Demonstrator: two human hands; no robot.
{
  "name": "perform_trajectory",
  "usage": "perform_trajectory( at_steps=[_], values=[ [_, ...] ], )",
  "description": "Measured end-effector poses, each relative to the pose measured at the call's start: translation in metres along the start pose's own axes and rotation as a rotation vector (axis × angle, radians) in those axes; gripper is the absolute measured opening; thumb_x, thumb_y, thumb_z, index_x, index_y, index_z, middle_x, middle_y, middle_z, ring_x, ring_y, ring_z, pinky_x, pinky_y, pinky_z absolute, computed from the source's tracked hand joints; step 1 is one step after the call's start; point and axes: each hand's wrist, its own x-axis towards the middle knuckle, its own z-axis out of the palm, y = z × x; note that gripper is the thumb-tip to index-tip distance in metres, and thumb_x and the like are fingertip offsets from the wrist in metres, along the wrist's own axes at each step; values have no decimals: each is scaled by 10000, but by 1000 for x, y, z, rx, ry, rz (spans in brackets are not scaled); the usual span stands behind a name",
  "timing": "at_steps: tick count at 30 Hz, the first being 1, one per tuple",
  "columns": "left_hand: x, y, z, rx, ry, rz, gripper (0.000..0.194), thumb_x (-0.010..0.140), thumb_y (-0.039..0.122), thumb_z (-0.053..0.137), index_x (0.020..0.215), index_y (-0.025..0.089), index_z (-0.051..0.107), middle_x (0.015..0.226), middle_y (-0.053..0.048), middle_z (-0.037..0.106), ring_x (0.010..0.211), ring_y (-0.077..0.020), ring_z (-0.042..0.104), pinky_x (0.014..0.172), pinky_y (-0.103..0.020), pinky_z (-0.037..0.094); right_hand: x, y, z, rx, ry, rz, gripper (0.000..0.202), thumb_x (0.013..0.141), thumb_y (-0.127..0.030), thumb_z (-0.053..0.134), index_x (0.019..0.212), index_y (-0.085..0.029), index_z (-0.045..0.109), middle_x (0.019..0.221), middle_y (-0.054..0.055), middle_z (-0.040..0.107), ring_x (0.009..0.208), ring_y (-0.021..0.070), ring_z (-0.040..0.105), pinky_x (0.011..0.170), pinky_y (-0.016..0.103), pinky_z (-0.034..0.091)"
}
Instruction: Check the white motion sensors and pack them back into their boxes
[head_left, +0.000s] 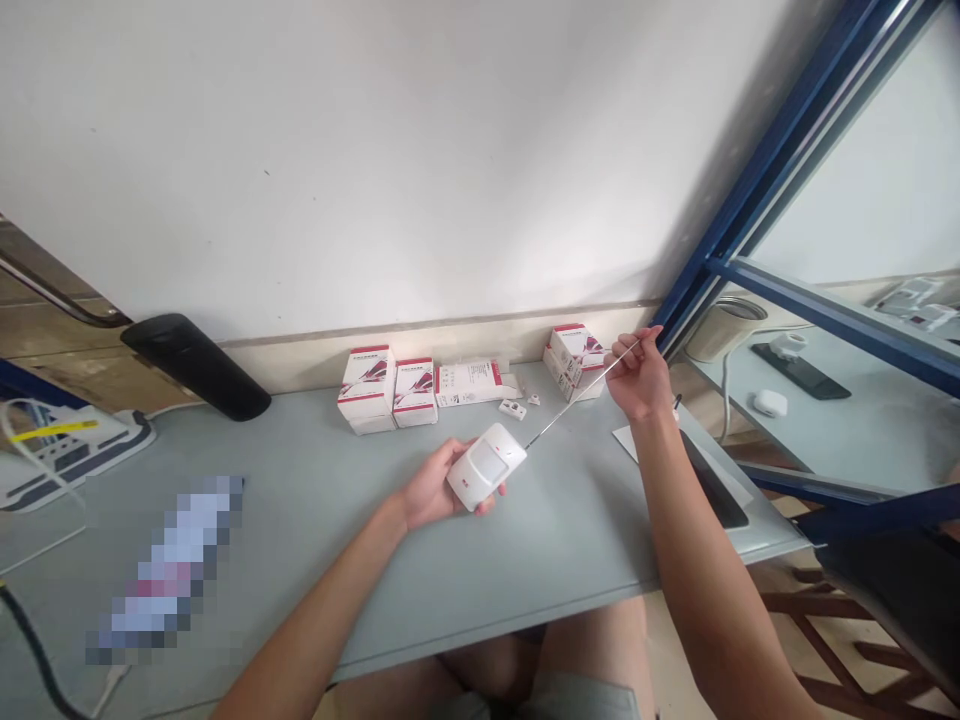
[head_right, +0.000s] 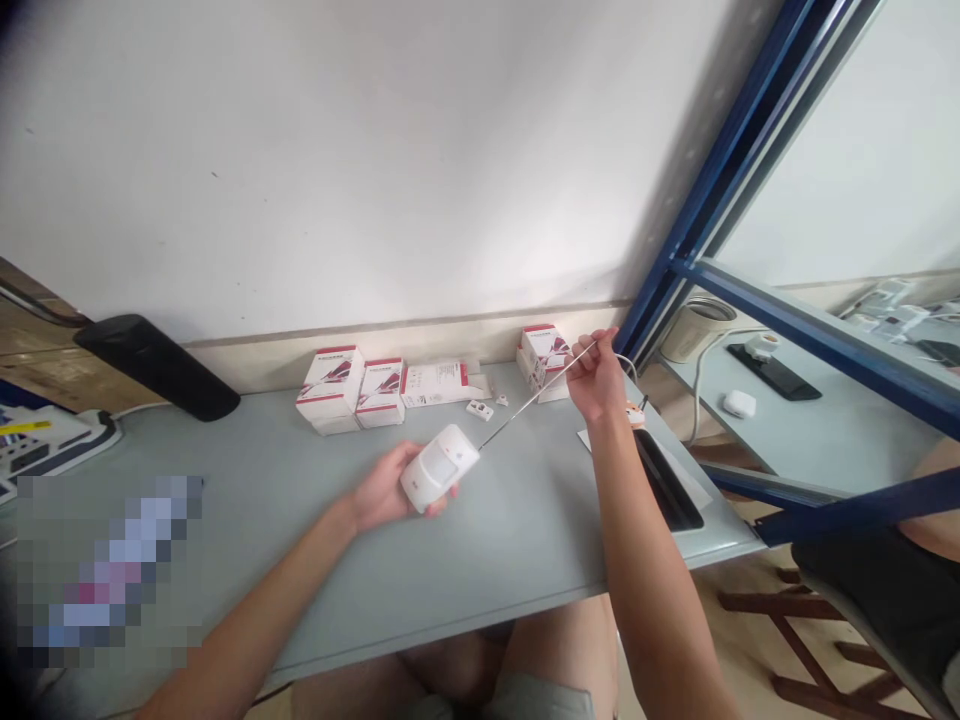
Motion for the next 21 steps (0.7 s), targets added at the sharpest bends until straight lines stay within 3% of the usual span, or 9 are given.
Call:
perform_trajectory(
  at_steps=[5,13,17,21],
  values=[
    [-5,5,-3,10,0,-12,402,1022,469,482,1179,161,689,989,-182,768,674,-250,682,710,-360,464,2,14,1,32,13,33,351,879,-392,877,779,-224,586,560,-123,304,444,44,292,416,152,340],
    [-6,3,-5,-76,66,14,346,980,406,512,1214,193,652,990,-174,779,685,-269,696,694,-368,462,2,23,4,-117,63,-44,396,803,-495,916,818,-250,605,552,-125,313,441,50,305,409,179,360],
    [-8,3,-7,-115,129,68,360,966,398,503,1174,152,663,932,-196,768,638,-267,665,655,-362,443,-3,30,9,-59,23,17,372,821,-475,908,844,-255,609,580,-120,327,452,47,307,420,177,364],
    [-11,3,-2,-176,163,117,353,978,354,496,1207,138,657,1010,-226,760,717,-289,685,689,-379,454,-15,53,16,-62,2,147,384,798,-472,927,868,-257,617,613,-111,366,463,39,328,418,180,357]
  ],
)
